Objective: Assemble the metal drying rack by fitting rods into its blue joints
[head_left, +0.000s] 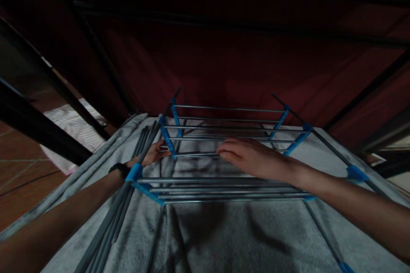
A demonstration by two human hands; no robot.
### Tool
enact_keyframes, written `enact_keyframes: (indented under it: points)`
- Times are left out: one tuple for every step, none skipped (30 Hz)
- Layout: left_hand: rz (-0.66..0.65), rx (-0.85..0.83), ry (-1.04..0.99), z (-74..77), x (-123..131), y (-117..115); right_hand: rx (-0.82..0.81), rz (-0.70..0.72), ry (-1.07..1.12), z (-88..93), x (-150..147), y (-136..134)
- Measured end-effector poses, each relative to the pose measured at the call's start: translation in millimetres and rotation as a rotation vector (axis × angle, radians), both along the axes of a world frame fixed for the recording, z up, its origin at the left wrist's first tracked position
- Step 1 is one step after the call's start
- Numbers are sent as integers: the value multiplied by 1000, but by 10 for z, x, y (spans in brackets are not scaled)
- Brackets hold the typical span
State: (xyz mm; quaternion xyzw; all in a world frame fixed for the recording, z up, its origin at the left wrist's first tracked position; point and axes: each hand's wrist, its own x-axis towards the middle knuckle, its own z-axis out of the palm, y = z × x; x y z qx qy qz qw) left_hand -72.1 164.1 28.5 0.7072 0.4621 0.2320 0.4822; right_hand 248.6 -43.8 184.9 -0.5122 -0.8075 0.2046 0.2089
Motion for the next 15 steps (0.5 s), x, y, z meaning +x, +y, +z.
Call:
enact_keyframes:
  points:
    - [18,-5,-3,-29,5,-19,-99,-14,105,114,44,-251]
    - [35,-9,-5,-59,12,-35,-264,8,202,177,75,-487]
    - [47,-15,-9,-91,19,-47,-448,44,290,177,94,-699]
    - [56,-23,-20,-123,26,-56,-623,88,373,113,103,-875]
    - [56,-37,-38,-156,32,-65,-768,129,435,-13,103,-1011]
    - [45,-55,-58,-187,35,-73,-860,143,462,-190,97,-1102]
    - [27,-71,-84,-215,37,-81,-902,137,452,-400,87,-1149]
    - [11,-82,-112,-240,38,-88,-918,121,420,-625,77,-1158]
    - [1,-84,-129,-263,37,-92,-896,53,387,-845,68,-1134]
    - [-11,-77,-129,-284,36,-93,-866,-32,386,-1046,61,-1089]
    - [-23,-62,-115,-307,37,-89,-829,-113,408,-1215,59,-1032]
    - [-29,-39,-93,-331,38,-79,-773,-193,427,-1346,59,-975]
    - [-39,-15,-66,-357,42,-64,-712,-253,439,-1439,62,-924]
    - [-47,10,-40,-386,48,-48,-647,-293,433,-1498,65,-886]
    - [-52,36,-20,-414,56,-32,-579,-312,405,-1529,66,-866]
